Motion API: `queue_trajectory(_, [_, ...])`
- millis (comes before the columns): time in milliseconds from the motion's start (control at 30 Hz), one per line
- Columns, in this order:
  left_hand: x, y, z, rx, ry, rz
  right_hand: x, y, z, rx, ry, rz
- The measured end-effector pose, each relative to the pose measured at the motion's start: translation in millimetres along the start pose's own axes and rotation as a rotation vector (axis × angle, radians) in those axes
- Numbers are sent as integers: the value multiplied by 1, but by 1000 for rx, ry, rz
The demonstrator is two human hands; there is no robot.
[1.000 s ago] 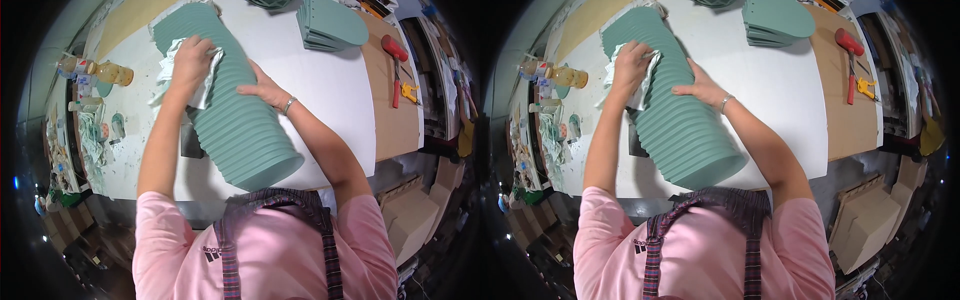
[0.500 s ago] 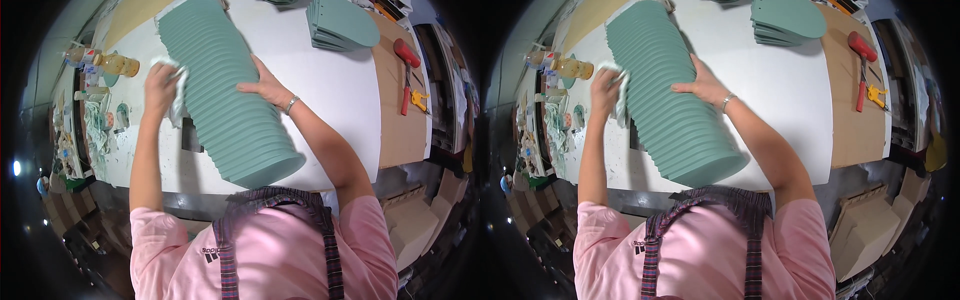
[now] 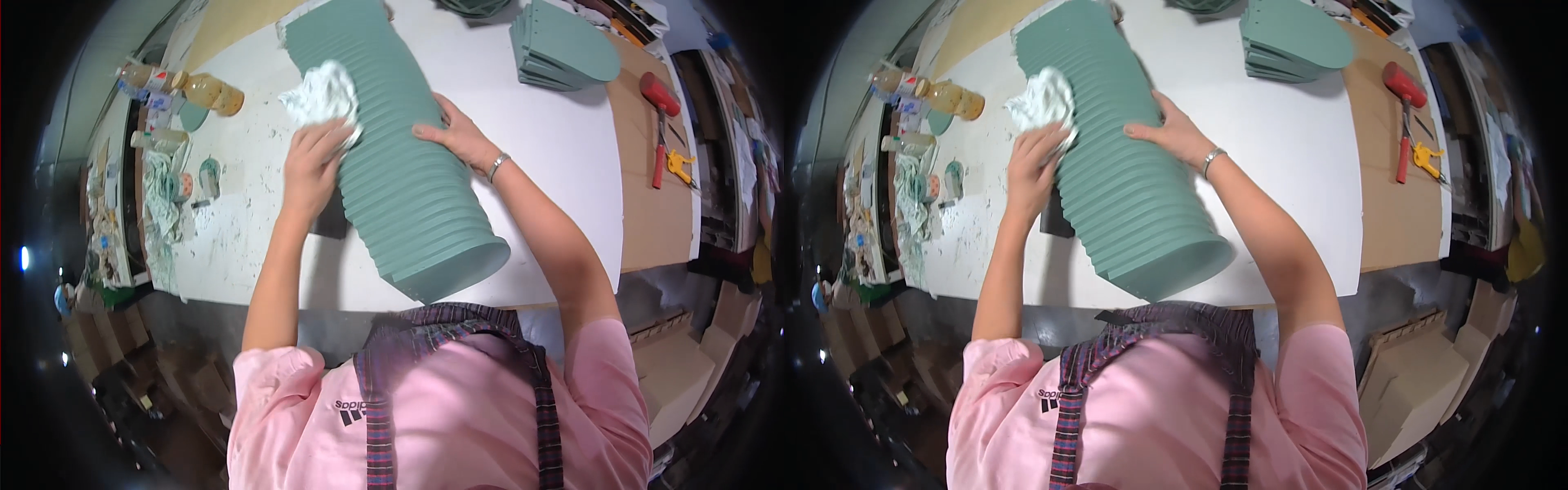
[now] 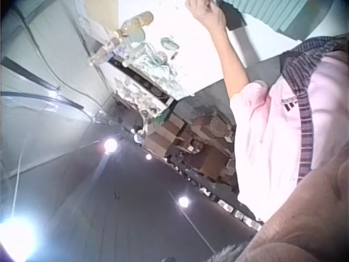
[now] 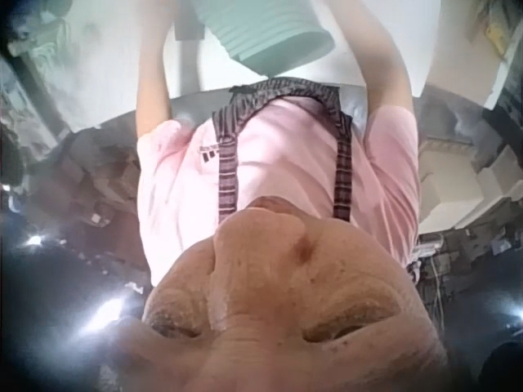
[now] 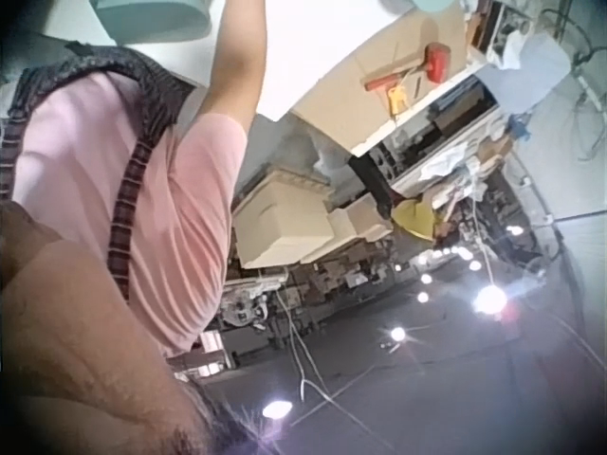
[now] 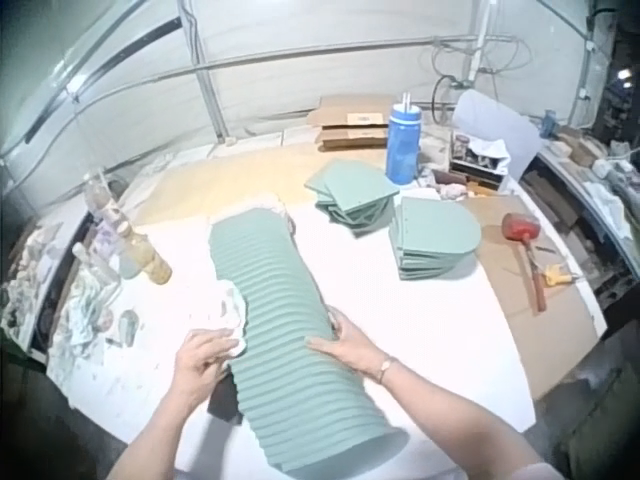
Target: The person sands the surfaces and edges of a stack of green curved industrial components with a sanding block and then wipes one of the parts with a cloth.
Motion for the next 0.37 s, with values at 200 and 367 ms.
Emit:
queue_trajectory(200, [-41, 46, 116, -440, 304, -16, 2, 44, 10, -8, 190, -160])
queue_trajectory(367, [-77, -47, 122, -239, 192, -152, 9, 25, 19, -13, 307, -225])
Point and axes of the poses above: each hand's wrist, its own y-axis away from the middle knuckle, its own x-axis out of the palm, z = x × y, the point moved 1 cm from there along -y, towards the middle knuckle, and after that the axes turned 15 degrees about -y, right-handed, at the moved point
